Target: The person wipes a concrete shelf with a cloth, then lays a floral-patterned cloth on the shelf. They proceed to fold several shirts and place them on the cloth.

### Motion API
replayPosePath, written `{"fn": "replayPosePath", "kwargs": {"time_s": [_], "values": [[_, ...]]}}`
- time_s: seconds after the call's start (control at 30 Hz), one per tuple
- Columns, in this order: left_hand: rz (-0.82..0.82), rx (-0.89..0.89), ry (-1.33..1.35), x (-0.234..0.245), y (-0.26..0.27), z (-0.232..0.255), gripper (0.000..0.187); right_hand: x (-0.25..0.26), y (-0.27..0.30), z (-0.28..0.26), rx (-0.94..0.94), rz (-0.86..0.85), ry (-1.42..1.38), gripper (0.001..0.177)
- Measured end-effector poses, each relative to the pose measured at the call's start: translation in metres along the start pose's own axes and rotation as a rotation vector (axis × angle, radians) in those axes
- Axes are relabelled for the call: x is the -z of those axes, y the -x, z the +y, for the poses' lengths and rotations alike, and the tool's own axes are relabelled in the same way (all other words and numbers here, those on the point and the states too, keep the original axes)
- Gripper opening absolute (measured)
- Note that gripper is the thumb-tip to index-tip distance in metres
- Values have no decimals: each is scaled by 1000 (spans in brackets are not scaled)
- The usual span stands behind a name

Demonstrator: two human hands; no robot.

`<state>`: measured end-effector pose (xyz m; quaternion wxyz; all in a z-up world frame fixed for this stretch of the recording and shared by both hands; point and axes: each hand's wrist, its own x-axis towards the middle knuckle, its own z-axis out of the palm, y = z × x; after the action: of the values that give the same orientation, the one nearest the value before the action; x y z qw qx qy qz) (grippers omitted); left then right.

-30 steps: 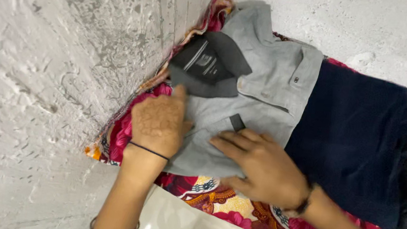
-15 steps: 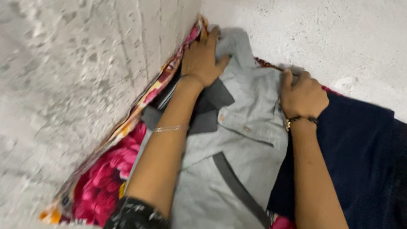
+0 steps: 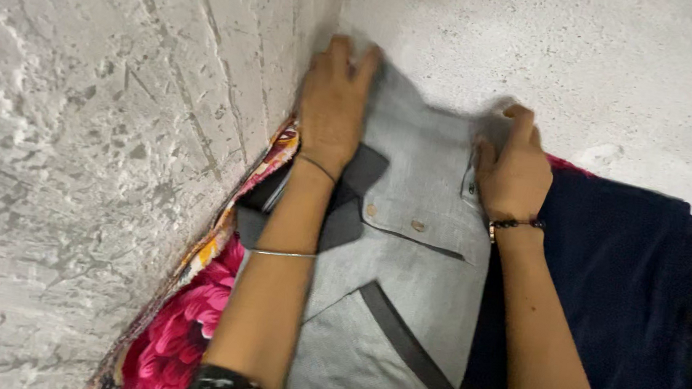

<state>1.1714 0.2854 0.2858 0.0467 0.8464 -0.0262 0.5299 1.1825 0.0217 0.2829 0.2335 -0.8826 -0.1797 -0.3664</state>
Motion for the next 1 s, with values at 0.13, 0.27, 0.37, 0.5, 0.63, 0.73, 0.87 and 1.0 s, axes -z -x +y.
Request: {"fn": "replayPosePath", "kwargs": {"time_s": [0.13,0.27,0.37,0.5,0.63,0.73,0.87,1.0], "values": [[-101,-114,-66,3,-5,6,26,-7,2,2,10,61,-2,26],[-286,-238,129,6,4,12,43,-9,3,-2,35,103,122,19],[-350,-54,56,-4,13,19,51,2,-1,-7,186,123,269,23],[-302,-7,-38,-21,23,15,57,-1,7,-27,304,-116,168,31],[-311,32,-69,-22,21,17,61,-14,9,-35,276,-267,3,49],[-441,-50,22,-8,17,15,53,-21,17,-33,241,-332,48,59],[-370,-171,163,-3,14,19,48,-30,23,-39,319,-266,229,68],[-368,-108,221,-7,18,13,52,-30,15,-37,242,-370,208,71]]}}
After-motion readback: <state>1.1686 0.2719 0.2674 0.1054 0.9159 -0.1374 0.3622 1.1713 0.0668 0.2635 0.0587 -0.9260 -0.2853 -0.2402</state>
